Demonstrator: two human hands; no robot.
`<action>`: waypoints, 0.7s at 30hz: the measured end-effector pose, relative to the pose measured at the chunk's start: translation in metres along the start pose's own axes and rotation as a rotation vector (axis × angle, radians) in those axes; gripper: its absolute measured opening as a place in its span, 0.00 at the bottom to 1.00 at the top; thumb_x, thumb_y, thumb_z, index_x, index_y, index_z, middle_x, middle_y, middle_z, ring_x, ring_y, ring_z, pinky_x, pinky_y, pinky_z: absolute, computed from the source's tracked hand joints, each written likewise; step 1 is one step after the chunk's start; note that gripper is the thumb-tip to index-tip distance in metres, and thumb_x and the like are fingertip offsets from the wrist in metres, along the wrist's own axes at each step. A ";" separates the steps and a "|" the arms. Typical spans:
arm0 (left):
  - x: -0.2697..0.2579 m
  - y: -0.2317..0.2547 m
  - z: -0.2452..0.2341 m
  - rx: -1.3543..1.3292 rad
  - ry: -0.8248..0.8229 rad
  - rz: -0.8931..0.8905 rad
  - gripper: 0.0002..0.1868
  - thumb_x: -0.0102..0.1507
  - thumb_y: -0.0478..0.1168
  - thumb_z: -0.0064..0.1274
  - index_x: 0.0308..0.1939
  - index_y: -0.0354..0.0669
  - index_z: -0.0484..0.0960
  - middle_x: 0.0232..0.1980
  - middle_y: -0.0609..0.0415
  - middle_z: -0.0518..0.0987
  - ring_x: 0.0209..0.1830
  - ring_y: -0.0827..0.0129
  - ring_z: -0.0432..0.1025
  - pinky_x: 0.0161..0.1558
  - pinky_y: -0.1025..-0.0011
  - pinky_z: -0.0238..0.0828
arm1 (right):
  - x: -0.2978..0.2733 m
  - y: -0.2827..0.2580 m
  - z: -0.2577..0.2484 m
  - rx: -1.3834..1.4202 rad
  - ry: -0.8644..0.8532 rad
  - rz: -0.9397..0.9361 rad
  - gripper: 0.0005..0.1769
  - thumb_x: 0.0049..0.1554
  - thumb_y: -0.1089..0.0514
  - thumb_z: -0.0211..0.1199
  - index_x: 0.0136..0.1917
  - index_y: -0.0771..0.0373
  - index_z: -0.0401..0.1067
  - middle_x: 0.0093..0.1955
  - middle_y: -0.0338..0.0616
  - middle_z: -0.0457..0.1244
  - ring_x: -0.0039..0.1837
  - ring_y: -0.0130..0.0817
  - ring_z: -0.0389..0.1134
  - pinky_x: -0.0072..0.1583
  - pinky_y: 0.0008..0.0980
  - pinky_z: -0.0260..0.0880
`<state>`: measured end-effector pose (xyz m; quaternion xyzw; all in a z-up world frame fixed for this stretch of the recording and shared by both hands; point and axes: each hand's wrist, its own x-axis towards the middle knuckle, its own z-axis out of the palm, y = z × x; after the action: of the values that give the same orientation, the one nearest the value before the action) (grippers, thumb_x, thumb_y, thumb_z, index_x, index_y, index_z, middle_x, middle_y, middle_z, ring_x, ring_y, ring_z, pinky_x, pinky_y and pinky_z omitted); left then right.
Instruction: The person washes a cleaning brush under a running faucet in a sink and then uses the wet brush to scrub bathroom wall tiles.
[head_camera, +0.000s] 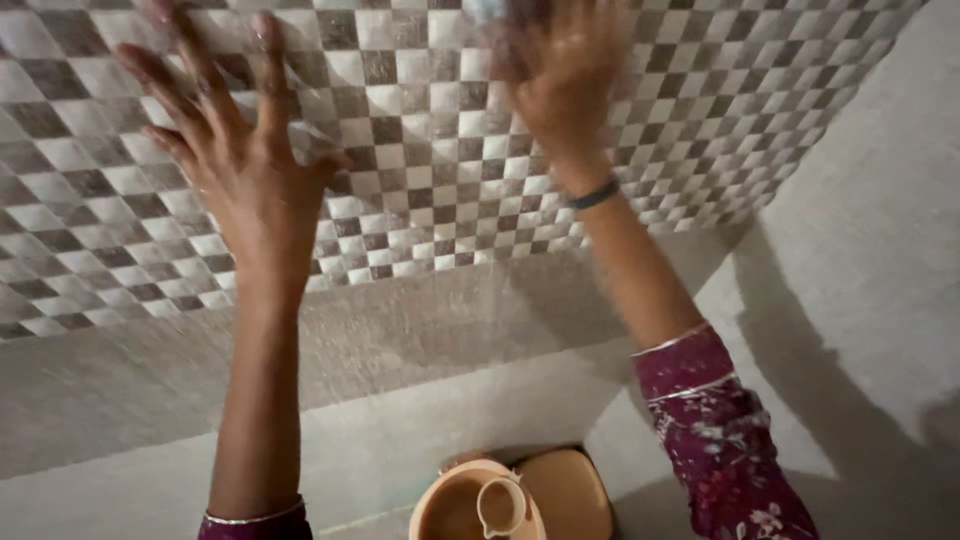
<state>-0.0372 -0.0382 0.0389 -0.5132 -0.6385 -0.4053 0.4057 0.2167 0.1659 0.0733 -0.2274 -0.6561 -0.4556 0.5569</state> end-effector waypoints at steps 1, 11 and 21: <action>0.000 -0.004 0.001 0.030 0.003 0.009 0.64 0.54 0.53 0.72 0.84 0.78 0.42 0.84 0.58 0.27 0.82 0.49 0.20 0.79 0.27 0.41 | 0.017 -0.016 -0.009 -0.005 0.004 -0.087 0.32 0.67 0.25 0.44 0.78 0.36 0.62 0.83 0.42 0.44 0.80 0.55 0.48 0.79 0.60 0.58; 0.000 -0.002 0.003 0.030 0.025 0.013 0.63 0.58 0.46 0.76 0.83 0.77 0.42 0.85 0.56 0.28 0.83 0.48 0.22 0.79 0.28 0.40 | -0.039 0.133 -0.020 -0.109 0.107 -0.063 0.25 0.66 0.36 0.60 0.73 0.42 0.70 0.76 0.47 0.55 0.74 0.56 0.54 0.70 0.59 0.59; -0.043 0.056 0.005 -0.745 0.022 -0.076 0.50 0.67 0.31 0.68 0.83 0.71 0.55 0.86 0.55 0.41 0.87 0.54 0.44 0.77 0.60 0.65 | -0.057 0.076 -0.081 0.146 -0.188 -0.136 0.41 0.63 0.50 0.80 0.82 0.55 0.64 0.86 0.53 0.45 0.84 0.59 0.46 0.79 0.65 0.45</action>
<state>0.0235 -0.0390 0.0026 -0.5970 -0.4616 -0.6301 0.1828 0.3365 0.1455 0.0436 -0.1829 -0.7509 -0.4199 0.4759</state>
